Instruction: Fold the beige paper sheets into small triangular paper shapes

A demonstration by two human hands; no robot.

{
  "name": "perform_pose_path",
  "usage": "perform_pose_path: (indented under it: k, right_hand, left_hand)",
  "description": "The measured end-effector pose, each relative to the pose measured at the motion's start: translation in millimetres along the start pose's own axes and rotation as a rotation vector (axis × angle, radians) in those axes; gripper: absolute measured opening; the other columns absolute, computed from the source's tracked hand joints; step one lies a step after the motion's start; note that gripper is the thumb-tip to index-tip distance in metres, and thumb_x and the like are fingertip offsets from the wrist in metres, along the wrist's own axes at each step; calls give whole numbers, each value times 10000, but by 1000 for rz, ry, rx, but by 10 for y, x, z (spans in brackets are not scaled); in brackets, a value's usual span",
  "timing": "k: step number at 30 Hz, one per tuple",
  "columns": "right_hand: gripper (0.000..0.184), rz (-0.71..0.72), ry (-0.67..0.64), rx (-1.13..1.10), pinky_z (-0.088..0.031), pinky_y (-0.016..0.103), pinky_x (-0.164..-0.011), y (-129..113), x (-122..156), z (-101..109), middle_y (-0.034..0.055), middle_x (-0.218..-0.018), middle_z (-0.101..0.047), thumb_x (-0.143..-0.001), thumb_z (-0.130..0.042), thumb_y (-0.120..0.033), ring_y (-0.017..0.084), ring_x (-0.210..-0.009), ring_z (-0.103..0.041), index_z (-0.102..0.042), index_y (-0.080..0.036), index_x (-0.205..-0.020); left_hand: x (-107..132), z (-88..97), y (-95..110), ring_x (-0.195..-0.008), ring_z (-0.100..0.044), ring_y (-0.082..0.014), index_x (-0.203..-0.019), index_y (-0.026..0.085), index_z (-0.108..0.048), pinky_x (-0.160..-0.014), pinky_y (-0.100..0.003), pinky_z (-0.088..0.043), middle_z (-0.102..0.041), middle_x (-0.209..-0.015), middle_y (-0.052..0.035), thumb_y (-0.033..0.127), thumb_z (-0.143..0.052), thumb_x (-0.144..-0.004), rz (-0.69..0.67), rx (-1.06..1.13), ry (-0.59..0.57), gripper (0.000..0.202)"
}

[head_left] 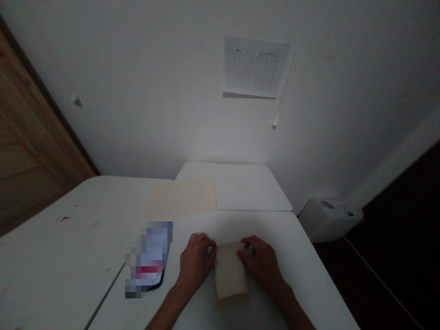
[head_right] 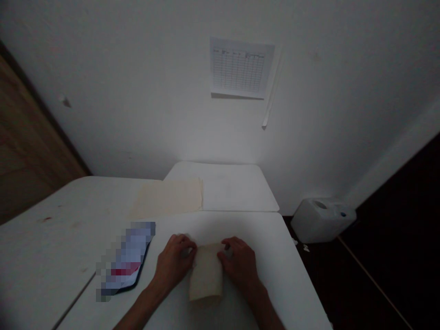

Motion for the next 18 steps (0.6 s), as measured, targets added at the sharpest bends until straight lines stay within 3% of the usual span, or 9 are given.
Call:
perform_pose_path:
  k: [5,11,14,18]
  right_hand:
    - [212,169,-43,-55,-465,308,-877,-13,-12,-62,45,-1021,-709,-835,-568,-213,200,-946,-631,-702,-231,-997]
    - [236,213,-150,35,-451,347,-893,64,-48,-134,28,-1056,-722,-865,-594,-273,212,-912,-631,-702,-258,-1074]
    - [279,254,-201,76,-472,324,-824,41,-41,-117,19,-1106,-706,-863,-599,-269,219,-929,-606,-677,-271,-1131]
    - [358,281,-274,110,-472,331,-842,-8,-23,-56,19,-1117,-697,-839,-625,-279,230,-953,-580,-640,-279,-1196]
  left_hand:
    - [-33,-16,-1,-856,-532,-223,-748,204,-685,-770,-330,-417,-616,-809,-43,171,-558,-806,-52,57,2,144]
    - [-27,-11,2,-829,-530,-226,-732,190,-667,-763,-341,-414,-614,-782,-48,156,-548,-798,-47,95,34,140]
    - [-20,-17,-1,-839,-533,-228,-737,189,-664,-769,-345,-418,-615,-790,-50,166,-558,-796,-39,100,37,124]
    - [-19,-20,-3,-839,-534,-226,-731,187,-658,-767,-341,-419,-613,-787,-49,154,-555,-795,-39,100,33,126]
Point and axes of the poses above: each hand's wrist, its own x-axis away from the middle knuckle, its own z-axis out of the back of the hand, y = z × x, the point moved 8 cm from there along -x, towards the middle knuckle
